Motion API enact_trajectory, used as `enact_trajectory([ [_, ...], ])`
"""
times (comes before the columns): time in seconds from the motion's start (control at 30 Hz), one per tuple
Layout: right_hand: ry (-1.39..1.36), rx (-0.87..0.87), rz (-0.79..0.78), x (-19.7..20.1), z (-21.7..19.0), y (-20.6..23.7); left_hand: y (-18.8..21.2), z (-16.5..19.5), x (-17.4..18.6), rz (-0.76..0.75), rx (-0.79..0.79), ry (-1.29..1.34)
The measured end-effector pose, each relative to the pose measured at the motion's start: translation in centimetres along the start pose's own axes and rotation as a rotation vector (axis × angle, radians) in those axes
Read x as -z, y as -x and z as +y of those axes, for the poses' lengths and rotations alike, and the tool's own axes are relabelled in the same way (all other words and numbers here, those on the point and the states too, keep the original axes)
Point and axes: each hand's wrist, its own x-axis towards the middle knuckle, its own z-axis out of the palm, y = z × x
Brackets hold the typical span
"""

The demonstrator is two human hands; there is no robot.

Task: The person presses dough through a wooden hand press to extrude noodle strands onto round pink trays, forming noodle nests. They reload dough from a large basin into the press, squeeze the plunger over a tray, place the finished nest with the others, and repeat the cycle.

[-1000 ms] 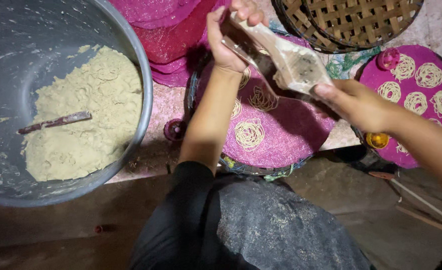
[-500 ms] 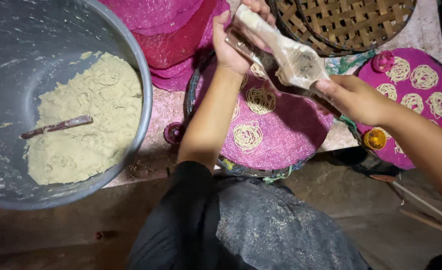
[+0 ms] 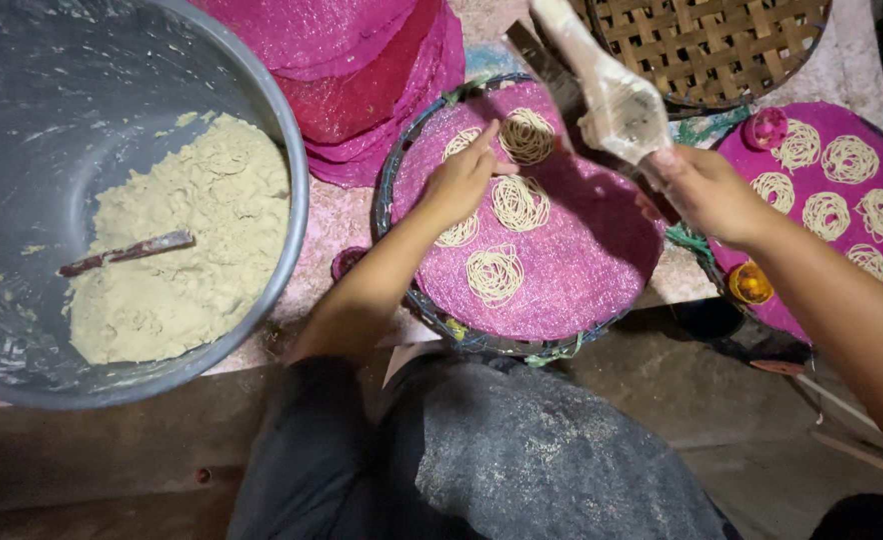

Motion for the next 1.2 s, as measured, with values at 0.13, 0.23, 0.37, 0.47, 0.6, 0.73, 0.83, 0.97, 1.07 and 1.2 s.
enact_trajectory([
  [0.13, -0.103, 0.007, -0.104, 0.8, 0.8, 3.1, 2.4, 3.6, 2.3, 0.104, -0.2, 0.166],
  [0.23, -0.197, -0.139, -0.204, -0.8, 1.1, 6.8, 3.1, 6.5, 2.3, -0.041, -0.242, 0.841],
  [0.37, -0.407, -0.399, -0.391, -2.9, 1.2, 12.2, 3.8, 9.3, -1.0, -0.461, -0.346, 1.803],
  [0.47, -0.16, -0.484, -0.265, -2.5, 0.6, 14.4, 4.2, 10.3, -4.2, -0.476, -0.376, 1.972],
  [0.6, 0.243, -0.378, -0.195, -2.7, 0.0, 14.5, 3.7, 9.7, -5.5, -0.31, -0.319, 2.008],
  [0.73, 0.279, -0.283, -0.115, -5.1, -0.8, 14.4, 3.8, 8.4, -5.1, -0.352, -0.327, 2.014],
  [0.83, 0.305, -0.351, -0.153, -5.1, -2.3, 15.3, 4.7, 8.4, -6.1, -0.262, -0.275, 2.013],
  [0.97, 0.369, -0.514, -0.086, -3.4, -4.4, 15.5, 4.1, 9.7, -7.9, -0.192, -0.314, 2.0],
  [1.07, 0.375, -0.298, -0.03, -3.8, -4.8, 14.6, 2.4, 10.2, -6.8, -0.185, -0.396, 1.9],
  [1.2, 0.25, -0.239, -0.068, -5.3, -3.9, 14.4, 2.6, 9.7, -4.9, -0.207, -0.37, 1.89],
])
